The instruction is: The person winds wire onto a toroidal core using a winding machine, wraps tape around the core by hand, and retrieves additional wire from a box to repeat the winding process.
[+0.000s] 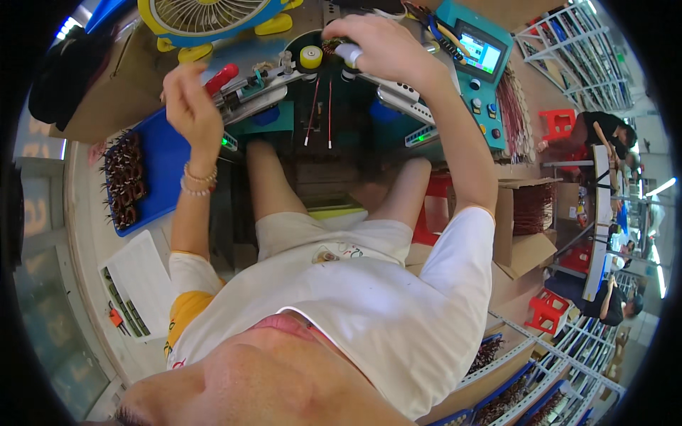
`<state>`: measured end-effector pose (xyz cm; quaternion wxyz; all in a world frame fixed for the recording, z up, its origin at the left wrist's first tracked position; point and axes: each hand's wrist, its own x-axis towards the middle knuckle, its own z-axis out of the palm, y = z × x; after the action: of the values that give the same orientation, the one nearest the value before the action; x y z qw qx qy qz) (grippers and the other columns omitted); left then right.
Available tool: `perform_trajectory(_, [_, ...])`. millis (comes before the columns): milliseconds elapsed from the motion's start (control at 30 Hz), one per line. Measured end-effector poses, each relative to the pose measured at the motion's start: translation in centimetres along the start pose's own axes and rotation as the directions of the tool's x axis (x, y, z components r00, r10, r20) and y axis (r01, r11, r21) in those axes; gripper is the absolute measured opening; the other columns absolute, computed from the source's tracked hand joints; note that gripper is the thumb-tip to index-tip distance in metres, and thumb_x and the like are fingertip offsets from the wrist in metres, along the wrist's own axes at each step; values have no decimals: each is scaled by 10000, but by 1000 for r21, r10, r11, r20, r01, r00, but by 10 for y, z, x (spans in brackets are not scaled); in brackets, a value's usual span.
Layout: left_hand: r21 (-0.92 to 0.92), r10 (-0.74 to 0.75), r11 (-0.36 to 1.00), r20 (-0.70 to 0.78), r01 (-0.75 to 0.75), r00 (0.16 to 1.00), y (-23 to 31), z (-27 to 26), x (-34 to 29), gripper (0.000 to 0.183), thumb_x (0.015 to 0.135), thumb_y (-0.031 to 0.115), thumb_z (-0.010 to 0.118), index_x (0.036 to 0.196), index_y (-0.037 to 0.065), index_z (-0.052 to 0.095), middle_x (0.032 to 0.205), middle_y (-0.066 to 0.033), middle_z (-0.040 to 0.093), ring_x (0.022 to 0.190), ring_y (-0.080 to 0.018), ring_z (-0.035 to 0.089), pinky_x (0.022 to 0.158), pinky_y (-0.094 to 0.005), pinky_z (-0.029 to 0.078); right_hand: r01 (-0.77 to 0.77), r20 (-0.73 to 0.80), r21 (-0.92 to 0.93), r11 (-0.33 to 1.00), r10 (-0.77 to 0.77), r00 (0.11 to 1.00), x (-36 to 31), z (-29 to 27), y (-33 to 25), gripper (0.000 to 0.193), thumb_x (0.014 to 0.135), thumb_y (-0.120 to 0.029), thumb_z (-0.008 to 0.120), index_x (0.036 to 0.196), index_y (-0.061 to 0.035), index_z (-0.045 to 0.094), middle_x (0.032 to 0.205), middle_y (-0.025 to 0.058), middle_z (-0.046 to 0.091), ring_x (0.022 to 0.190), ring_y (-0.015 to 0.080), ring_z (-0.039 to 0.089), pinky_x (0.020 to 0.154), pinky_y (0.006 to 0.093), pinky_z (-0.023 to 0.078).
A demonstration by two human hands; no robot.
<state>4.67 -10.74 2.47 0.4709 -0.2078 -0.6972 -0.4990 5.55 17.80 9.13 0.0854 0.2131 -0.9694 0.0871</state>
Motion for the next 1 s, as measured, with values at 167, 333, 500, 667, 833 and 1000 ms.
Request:
perform_trajectory(167, [-556,-530,712,-26,428,848,43,9,-61,220,1037,165,428,995,-17,545,1022,-119,597,990,-190,558,957,-361,446,388,193,-58,920,-371,909,-12,3,-53,267,792,-35,663,1050,-103,662,1051,51,657,1112,255,537,965,400,416])
perform_trajectory(333, [-464,-698,287,498,838,515,89,29,-82,293,1040,237,456,1185,-3,543,1155,-134,605,1120,-226,577,993,-391,444,359,-391,-115,926,-374,841,-2,21,0,206,748,-60,639,928,-141,700,1019,30,666,998,264,610,857,396,488])
perform_trajectory(500, [-348,-526,36,790,937,314,89,54,-79,524,1062,422,326,1280,-10,527,1250,-157,616,1174,-265,577,1018,-402,410,-75,-29,243,967,85,996,42,-1,38,353,886,-301,662,1095,-17,685,1225,143,591,1166,310,545,1005,400,431])
perform_trajectory(667, [-299,-594,110,745,948,303,62,72,-122,399,1046,276,390,1310,4,516,1279,-136,596,1182,-237,571,985,-364,437,146,538,221,964,-245,806,109,-21,72,525,829,-310,695,1251,-6,621,1171,220,664,1079,358,631,930,407,493])
perform_trajectory(833, [-203,-598,474,640,857,482,24,111,-168,663,884,7,606,1479,36,315,1435,-146,417,1273,-249,466,1049,-345,406,381,118,-75,922,-371,921,26,-32,46,423,827,-151,657,1237,-59,605,1153,145,638,1079,346,601,914,408,496])
perform_trajectory(1000, [-324,-138,878,535,353,834,-33,154,-175,584,791,89,670,1325,-12,457,1216,-208,555,1118,-397,529,1004,-449,399,574,-3,-184,798,-585,811,-40,36,-23,441,749,-76,621,1188,-39,598,1244,96,596,989,248,617,849,335,538])
